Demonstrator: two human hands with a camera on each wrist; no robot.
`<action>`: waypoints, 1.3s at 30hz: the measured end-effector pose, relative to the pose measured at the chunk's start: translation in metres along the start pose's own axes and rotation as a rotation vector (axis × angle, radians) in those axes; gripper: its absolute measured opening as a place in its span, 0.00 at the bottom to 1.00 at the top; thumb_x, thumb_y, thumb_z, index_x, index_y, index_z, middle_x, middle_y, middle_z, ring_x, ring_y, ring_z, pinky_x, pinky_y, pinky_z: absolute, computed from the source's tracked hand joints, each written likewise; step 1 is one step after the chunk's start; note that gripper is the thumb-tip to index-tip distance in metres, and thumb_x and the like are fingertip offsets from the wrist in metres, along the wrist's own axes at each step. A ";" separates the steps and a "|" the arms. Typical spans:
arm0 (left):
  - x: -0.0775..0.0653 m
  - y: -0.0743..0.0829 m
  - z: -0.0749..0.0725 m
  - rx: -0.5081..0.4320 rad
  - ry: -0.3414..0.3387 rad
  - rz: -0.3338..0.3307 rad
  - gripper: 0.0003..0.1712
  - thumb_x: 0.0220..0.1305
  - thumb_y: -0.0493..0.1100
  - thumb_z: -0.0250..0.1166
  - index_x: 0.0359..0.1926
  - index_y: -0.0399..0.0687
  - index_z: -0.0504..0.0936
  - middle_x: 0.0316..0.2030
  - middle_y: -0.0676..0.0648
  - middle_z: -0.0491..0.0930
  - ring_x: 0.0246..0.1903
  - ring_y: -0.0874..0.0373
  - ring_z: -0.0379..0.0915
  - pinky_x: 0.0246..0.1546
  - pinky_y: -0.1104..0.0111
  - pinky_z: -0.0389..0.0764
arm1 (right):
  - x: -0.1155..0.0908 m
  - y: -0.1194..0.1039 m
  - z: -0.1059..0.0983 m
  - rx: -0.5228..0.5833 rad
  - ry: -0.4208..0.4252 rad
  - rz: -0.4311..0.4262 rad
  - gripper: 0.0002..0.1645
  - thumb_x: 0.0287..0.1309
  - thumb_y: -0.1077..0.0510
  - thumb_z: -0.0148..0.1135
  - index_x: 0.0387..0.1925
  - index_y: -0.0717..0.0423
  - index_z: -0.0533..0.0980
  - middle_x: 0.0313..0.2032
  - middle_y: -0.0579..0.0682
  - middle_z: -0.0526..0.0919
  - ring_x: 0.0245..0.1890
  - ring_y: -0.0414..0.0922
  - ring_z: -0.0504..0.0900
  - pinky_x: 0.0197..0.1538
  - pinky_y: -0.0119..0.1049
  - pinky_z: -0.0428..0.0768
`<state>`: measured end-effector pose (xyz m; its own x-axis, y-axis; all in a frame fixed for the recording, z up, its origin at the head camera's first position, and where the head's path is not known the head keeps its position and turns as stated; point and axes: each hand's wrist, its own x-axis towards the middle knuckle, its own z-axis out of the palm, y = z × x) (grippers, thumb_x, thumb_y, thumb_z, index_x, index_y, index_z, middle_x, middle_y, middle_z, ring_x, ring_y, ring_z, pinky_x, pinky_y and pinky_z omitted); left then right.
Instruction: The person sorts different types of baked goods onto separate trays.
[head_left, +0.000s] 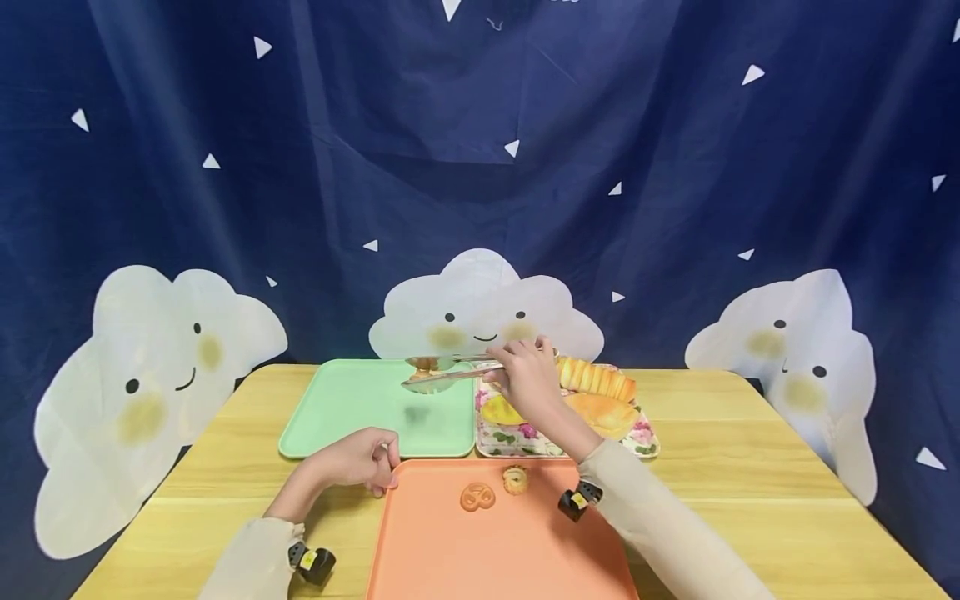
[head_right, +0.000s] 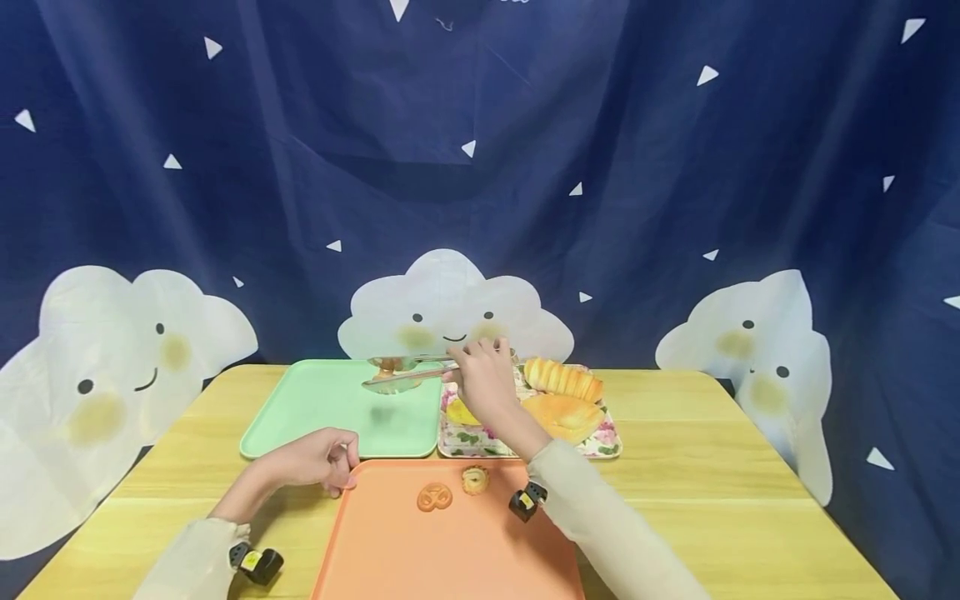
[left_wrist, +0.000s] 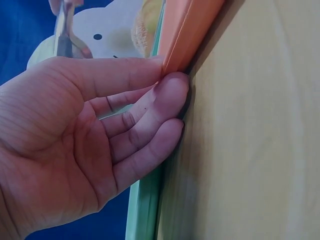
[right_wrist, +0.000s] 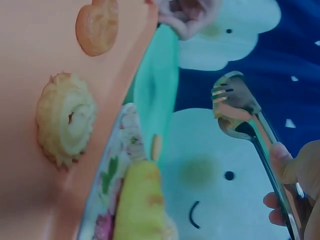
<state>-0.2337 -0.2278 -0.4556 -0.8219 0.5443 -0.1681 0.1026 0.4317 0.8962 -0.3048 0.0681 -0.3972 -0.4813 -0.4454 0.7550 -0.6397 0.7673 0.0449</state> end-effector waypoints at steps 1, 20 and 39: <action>0.000 0.000 0.000 0.005 0.001 0.001 0.08 0.53 0.24 0.61 0.36 0.28 0.72 0.18 0.47 0.76 0.21 0.57 0.75 0.29 0.66 0.81 | 0.001 -0.001 0.005 -0.007 -0.005 0.005 0.14 0.54 0.49 0.74 0.41 0.50 0.87 0.30 0.49 0.85 0.32 0.50 0.78 0.44 0.49 0.65; 0.004 0.001 0.001 0.042 0.003 0.001 0.09 0.53 0.24 0.63 0.35 0.30 0.73 0.21 0.44 0.82 0.21 0.57 0.77 0.28 0.67 0.82 | -0.004 -0.019 0.058 -0.112 -0.028 0.022 0.08 0.60 0.55 0.71 0.41 0.47 0.85 0.28 0.48 0.82 0.27 0.46 0.69 0.40 0.40 0.56; 0.001 0.000 0.000 0.053 0.010 0.009 0.09 0.51 0.23 0.61 0.34 0.29 0.72 0.20 0.44 0.81 0.21 0.57 0.77 0.26 0.68 0.80 | -0.007 -0.028 0.068 -0.110 -0.119 0.021 0.11 0.59 0.56 0.72 0.44 0.50 0.84 0.31 0.48 0.83 0.33 0.48 0.77 0.43 0.41 0.63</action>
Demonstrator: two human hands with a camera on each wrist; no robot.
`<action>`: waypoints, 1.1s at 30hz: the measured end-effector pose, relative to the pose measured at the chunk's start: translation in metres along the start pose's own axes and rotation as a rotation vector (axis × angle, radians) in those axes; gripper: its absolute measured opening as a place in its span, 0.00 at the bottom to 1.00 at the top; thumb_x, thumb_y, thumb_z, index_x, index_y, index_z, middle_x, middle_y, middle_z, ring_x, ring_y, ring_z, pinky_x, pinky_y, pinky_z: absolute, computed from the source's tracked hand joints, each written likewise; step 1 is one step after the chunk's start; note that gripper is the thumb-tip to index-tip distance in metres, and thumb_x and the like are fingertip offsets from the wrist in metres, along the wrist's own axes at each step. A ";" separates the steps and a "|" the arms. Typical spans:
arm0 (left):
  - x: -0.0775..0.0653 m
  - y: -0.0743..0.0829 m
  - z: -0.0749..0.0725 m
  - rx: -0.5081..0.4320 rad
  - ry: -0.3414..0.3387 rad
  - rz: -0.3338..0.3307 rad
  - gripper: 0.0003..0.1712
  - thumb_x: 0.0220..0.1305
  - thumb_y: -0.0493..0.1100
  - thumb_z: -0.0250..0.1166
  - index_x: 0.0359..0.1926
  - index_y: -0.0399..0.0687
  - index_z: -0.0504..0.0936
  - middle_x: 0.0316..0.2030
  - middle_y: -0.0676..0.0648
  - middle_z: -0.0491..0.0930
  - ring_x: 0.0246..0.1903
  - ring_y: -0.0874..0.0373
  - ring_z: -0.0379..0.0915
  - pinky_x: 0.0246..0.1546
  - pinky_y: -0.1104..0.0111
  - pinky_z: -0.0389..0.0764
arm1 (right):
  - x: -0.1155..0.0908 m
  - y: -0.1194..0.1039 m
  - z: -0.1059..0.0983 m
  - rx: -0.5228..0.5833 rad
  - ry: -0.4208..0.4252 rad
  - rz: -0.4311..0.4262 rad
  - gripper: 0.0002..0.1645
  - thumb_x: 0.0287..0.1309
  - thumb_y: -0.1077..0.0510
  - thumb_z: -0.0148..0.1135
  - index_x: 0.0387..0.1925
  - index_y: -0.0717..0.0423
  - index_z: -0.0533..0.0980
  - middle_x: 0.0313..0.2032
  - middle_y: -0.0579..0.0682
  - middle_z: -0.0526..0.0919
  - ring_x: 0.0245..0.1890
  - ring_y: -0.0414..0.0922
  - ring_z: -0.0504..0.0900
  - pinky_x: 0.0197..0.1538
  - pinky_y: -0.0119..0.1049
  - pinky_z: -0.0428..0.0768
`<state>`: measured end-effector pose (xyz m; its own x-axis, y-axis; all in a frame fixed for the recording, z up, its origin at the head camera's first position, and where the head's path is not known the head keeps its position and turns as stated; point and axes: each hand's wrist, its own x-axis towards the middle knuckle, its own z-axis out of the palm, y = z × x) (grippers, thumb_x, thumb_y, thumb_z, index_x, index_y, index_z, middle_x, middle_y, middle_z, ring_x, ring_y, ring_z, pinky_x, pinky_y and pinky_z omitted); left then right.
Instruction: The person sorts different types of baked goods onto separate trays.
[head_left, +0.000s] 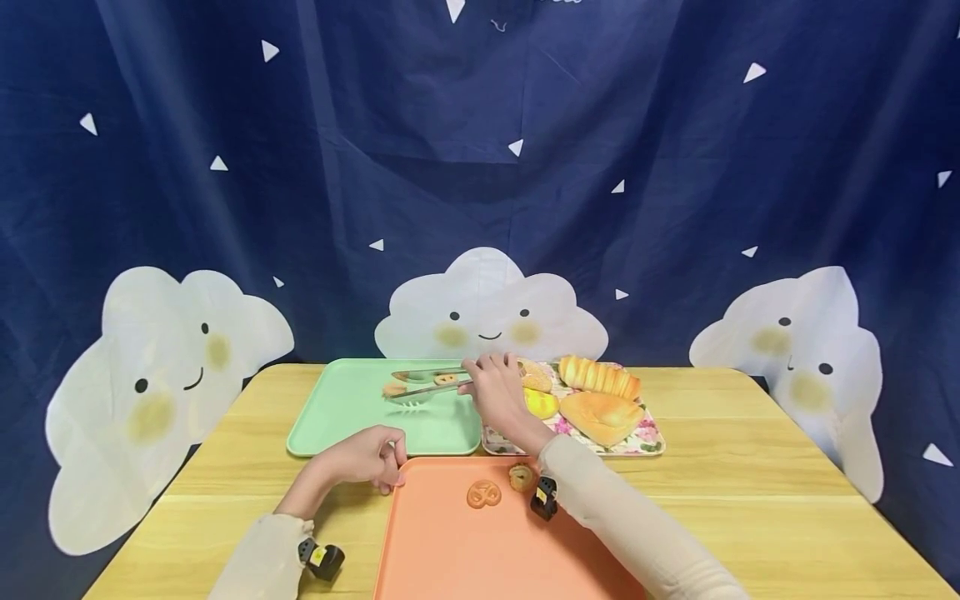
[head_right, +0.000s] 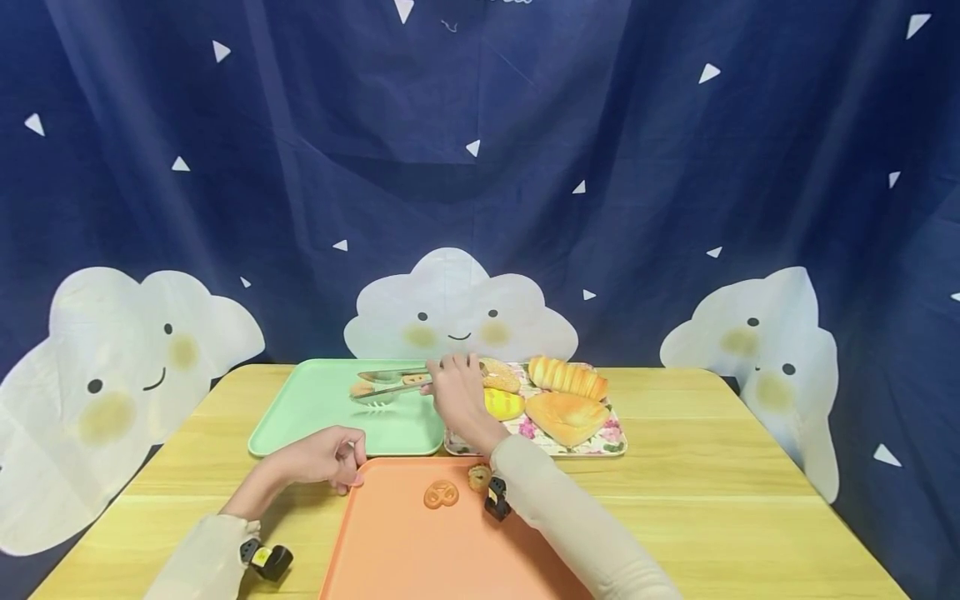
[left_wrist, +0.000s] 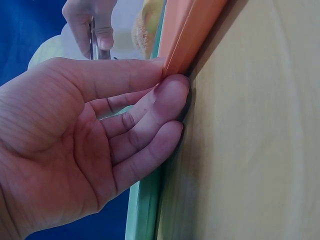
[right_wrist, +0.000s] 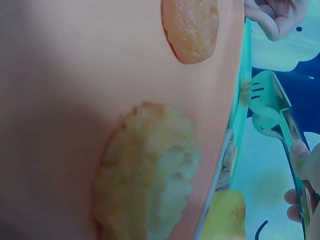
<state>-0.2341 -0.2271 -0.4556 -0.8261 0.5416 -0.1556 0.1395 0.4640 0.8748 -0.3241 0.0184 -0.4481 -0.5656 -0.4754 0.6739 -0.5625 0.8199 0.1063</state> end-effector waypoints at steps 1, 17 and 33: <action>0.000 0.000 0.000 0.002 0.000 -0.003 0.09 0.51 0.23 0.61 0.34 0.29 0.72 0.19 0.45 0.80 0.21 0.57 0.76 0.27 0.68 0.81 | -0.001 0.001 0.000 -0.002 -0.003 0.003 0.11 0.59 0.55 0.72 0.44 0.49 0.84 0.32 0.48 0.83 0.33 0.48 0.77 0.43 0.42 0.64; 0.001 0.002 -0.001 0.026 0.002 -0.011 0.08 0.52 0.24 0.62 0.34 0.30 0.72 0.21 0.43 0.83 0.21 0.57 0.78 0.26 0.69 0.80 | -0.008 0.011 -0.017 -0.016 -0.123 -0.022 0.28 0.59 0.40 0.68 0.55 0.52 0.79 0.39 0.51 0.83 0.42 0.49 0.80 0.40 0.41 0.75; 0.000 0.001 0.000 -0.015 0.004 -0.007 0.08 0.53 0.24 0.62 0.35 0.30 0.73 0.23 0.40 0.84 0.21 0.57 0.76 0.28 0.67 0.82 | -0.031 0.048 -0.055 -0.008 -0.012 -0.259 0.27 0.60 0.38 0.68 0.48 0.54 0.76 0.34 0.50 0.81 0.25 0.45 0.79 0.19 0.35 0.70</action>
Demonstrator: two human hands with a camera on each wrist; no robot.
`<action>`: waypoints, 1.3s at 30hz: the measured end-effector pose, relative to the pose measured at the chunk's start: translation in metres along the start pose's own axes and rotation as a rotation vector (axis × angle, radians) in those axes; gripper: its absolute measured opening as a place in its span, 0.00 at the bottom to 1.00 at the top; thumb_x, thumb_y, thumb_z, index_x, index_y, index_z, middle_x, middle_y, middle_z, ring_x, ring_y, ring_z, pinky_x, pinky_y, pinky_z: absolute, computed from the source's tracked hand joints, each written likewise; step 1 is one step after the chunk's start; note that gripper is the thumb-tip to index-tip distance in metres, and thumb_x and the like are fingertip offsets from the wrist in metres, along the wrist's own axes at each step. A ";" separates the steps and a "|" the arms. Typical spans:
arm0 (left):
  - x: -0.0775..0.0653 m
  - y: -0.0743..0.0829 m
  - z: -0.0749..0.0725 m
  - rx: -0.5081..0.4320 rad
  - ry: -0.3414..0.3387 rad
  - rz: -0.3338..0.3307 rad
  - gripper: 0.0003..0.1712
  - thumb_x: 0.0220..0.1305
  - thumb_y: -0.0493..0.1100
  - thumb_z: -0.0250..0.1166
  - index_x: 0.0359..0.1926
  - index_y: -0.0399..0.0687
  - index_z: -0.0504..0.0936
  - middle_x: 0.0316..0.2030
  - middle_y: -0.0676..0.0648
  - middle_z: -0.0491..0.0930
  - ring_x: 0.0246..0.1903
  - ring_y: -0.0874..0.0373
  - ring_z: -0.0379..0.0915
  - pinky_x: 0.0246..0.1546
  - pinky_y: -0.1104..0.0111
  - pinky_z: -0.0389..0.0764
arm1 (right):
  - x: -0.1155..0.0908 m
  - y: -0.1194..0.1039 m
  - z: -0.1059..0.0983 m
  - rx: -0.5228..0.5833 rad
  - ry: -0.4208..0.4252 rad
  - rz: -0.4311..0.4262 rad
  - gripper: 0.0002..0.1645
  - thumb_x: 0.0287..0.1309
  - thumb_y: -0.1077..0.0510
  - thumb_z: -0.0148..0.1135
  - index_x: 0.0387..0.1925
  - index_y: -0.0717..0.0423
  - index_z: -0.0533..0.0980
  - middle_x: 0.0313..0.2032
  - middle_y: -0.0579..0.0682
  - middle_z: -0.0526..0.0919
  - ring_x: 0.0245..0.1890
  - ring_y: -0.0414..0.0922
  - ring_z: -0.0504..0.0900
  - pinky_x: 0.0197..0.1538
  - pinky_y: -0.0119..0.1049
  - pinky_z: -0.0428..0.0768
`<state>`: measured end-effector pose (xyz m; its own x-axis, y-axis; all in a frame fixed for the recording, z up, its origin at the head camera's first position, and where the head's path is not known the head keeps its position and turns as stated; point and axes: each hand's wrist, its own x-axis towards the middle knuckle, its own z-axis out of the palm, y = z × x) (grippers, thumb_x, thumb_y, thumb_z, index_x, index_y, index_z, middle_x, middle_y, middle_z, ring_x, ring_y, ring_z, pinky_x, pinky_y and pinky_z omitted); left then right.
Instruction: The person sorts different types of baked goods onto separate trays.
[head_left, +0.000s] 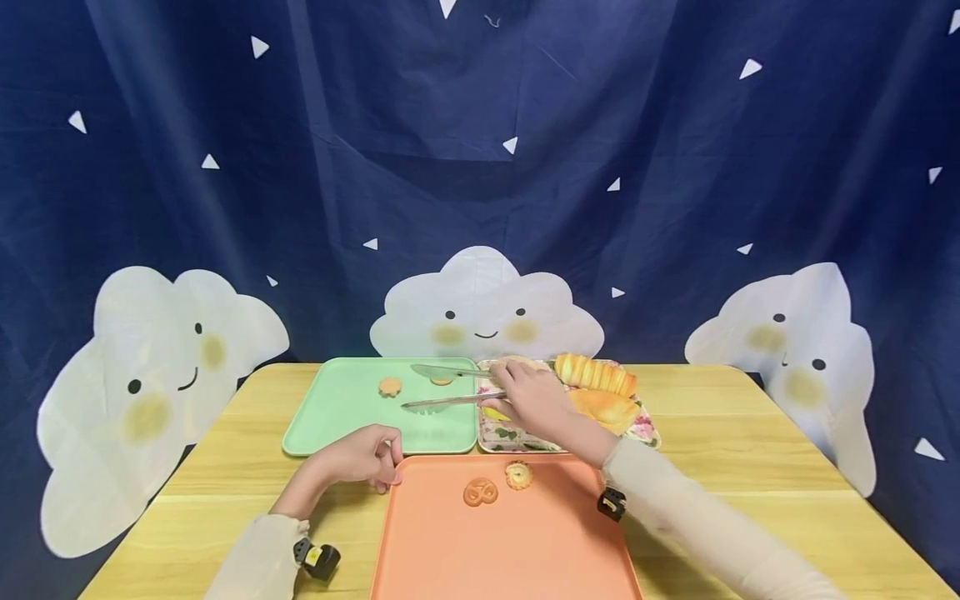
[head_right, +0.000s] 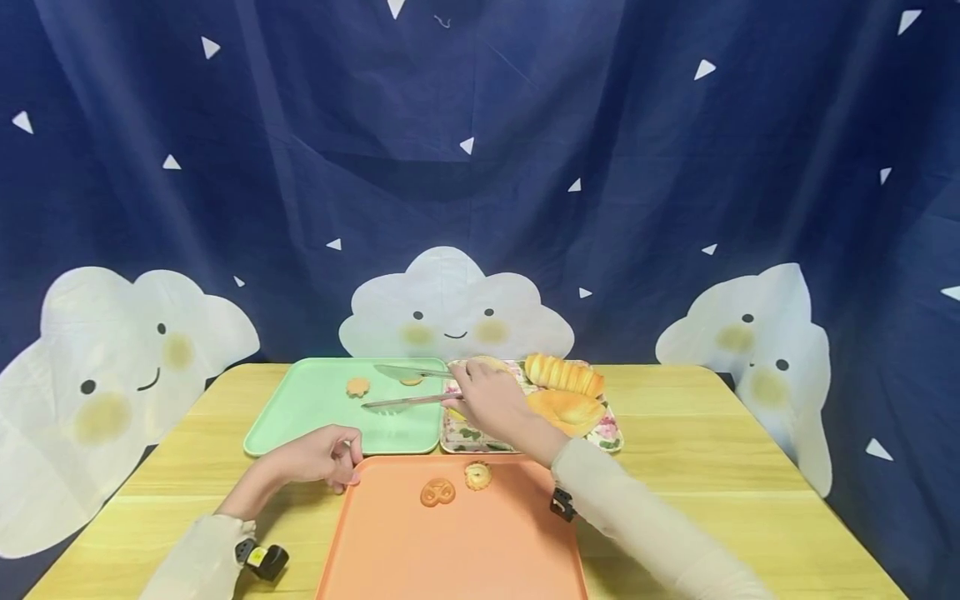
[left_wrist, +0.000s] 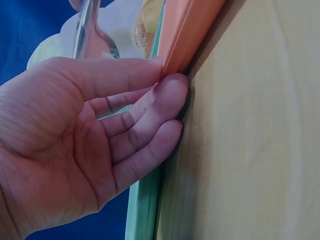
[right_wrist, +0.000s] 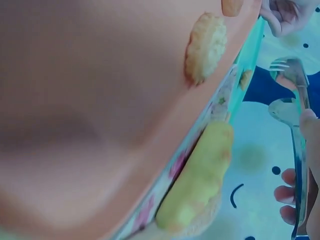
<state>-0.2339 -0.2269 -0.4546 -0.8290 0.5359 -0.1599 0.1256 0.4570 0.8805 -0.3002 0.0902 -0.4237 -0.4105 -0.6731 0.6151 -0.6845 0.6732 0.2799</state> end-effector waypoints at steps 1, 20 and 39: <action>0.000 -0.001 0.000 0.000 0.001 0.001 0.08 0.53 0.24 0.63 0.35 0.29 0.73 0.23 0.40 0.84 0.21 0.57 0.76 0.28 0.67 0.82 | -0.003 0.002 -0.003 -0.004 0.000 -0.008 0.27 0.60 0.38 0.68 0.48 0.54 0.75 0.34 0.49 0.81 0.26 0.45 0.79 0.19 0.35 0.70; -0.003 -0.004 0.001 -0.012 0.005 0.002 0.09 0.53 0.24 0.62 0.35 0.29 0.72 0.22 0.42 0.82 0.23 0.55 0.78 0.27 0.66 0.82 | -0.071 0.025 -0.029 -0.049 0.007 -0.264 0.36 0.78 0.35 0.30 0.54 0.56 0.75 0.35 0.48 0.75 0.32 0.44 0.77 0.31 0.36 0.74; 0.000 -0.002 0.000 -0.028 -0.007 0.005 0.09 0.56 0.25 0.64 0.35 0.29 0.71 0.21 0.44 0.80 0.23 0.55 0.78 0.28 0.65 0.82 | -0.097 0.034 -0.030 -0.003 0.029 -0.373 0.35 0.77 0.36 0.41 0.57 0.58 0.78 0.40 0.49 0.81 0.38 0.45 0.83 0.36 0.38 0.81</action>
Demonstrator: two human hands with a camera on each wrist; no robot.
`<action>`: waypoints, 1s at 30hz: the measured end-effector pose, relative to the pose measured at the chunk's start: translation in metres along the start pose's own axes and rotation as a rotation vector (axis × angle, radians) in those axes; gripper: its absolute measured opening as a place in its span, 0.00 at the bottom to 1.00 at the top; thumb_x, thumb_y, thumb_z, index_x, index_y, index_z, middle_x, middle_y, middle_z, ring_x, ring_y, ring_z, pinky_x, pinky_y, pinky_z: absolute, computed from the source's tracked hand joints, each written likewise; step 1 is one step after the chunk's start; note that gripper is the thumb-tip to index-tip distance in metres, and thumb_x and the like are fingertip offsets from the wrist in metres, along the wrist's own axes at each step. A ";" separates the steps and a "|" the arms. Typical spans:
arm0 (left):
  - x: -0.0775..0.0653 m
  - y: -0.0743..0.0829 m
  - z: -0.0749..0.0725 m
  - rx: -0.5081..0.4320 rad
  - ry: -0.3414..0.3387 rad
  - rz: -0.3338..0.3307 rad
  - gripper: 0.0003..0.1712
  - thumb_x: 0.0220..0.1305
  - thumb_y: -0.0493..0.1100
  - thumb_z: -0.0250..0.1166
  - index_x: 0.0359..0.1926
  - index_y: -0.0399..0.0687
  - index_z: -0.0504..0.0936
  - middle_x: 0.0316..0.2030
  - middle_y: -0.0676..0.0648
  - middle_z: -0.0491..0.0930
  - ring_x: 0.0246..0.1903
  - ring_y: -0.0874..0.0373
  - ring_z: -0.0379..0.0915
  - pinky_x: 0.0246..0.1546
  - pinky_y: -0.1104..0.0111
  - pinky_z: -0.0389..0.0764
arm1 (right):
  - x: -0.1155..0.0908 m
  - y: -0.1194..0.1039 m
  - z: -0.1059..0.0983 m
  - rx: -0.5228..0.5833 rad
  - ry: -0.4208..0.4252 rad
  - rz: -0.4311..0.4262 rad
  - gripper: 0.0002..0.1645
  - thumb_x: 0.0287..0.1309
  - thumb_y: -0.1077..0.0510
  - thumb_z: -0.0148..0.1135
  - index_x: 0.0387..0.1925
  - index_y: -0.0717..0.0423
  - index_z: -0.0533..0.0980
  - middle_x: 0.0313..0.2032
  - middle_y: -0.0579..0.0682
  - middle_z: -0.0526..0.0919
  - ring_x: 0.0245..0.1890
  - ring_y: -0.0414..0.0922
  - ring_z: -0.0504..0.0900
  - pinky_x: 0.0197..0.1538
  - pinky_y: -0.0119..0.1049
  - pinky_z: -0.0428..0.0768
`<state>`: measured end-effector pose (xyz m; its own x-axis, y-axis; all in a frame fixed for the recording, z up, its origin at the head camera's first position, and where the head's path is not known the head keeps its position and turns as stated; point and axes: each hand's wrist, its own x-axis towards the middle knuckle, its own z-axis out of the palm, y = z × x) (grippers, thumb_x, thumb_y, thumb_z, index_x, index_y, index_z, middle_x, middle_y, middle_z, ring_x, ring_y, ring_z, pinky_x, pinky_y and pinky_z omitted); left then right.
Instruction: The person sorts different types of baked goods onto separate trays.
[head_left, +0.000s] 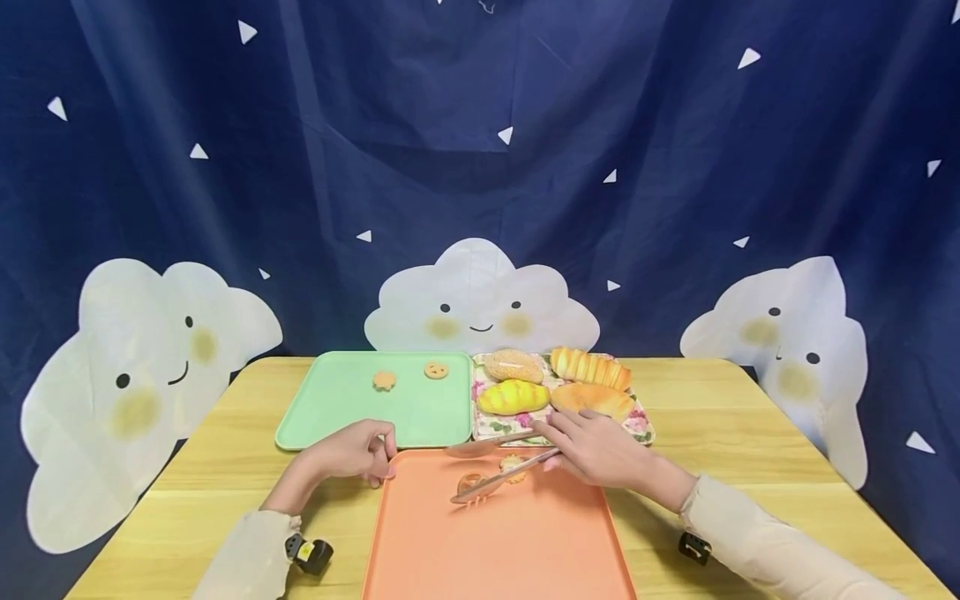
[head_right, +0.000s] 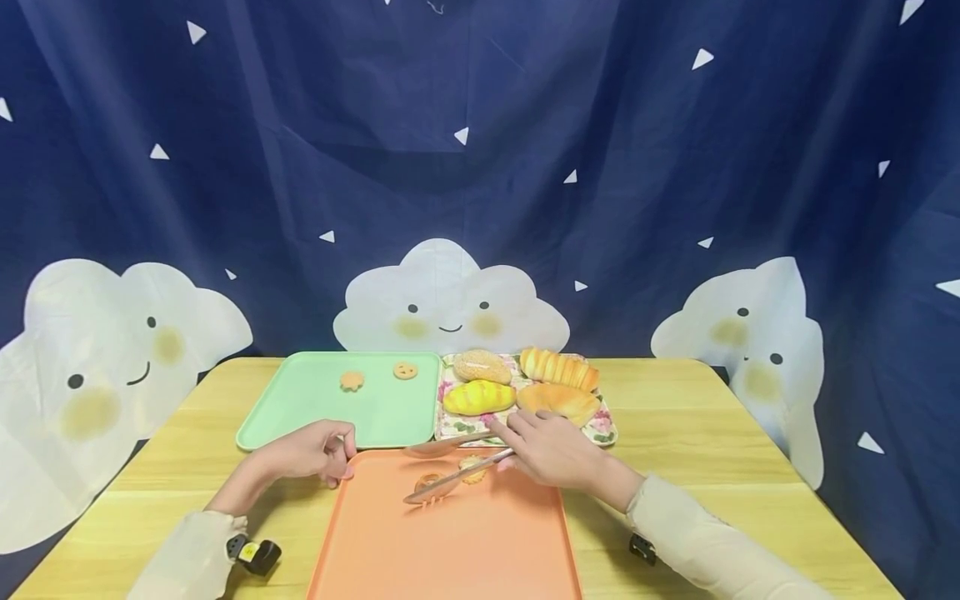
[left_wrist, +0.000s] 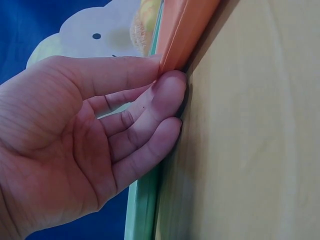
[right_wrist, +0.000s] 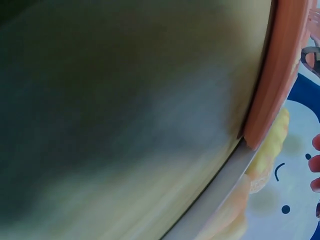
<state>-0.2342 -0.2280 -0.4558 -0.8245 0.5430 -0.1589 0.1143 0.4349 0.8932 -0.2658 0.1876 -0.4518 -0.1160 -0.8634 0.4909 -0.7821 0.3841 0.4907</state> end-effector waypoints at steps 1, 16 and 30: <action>0.000 0.000 0.000 -0.001 -0.001 -0.002 0.09 0.56 0.25 0.64 0.35 0.29 0.71 0.21 0.45 0.80 0.23 0.56 0.78 0.29 0.65 0.82 | -0.001 0.000 0.000 0.004 -0.002 0.003 0.35 0.77 0.36 0.39 0.56 0.58 0.78 0.40 0.50 0.82 0.39 0.46 0.84 0.36 0.39 0.82; 0.000 0.000 0.000 -0.020 -0.006 -0.017 0.08 0.55 0.23 0.61 0.35 0.28 0.71 0.20 0.47 0.77 0.25 0.56 0.79 0.28 0.67 0.80 | -0.003 -0.001 0.004 0.033 0.066 0.012 0.28 0.78 0.42 0.42 0.49 0.58 0.81 0.40 0.50 0.87 0.41 0.49 0.89 0.34 0.39 0.84; 0.000 -0.001 0.001 -0.025 0.003 -0.025 0.09 0.57 0.25 0.64 0.35 0.28 0.70 0.19 0.48 0.77 0.22 0.58 0.76 0.29 0.68 0.81 | 0.004 -0.005 0.005 0.084 0.086 0.067 0.23 0.74 0.41 0.52 0.46 0.55 0.80 0.35 0.46 0.84 0.30 0.43 0.85 0.25 0.35 0.78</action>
<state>-0.2333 -0.2280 -0.4574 -0.8289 0.5297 -0.1799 0.0796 0.4301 0.8993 -0.2656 0.1807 -0.4561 -0.1198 -0.8041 0.5822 -0.8231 0.4084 0.3946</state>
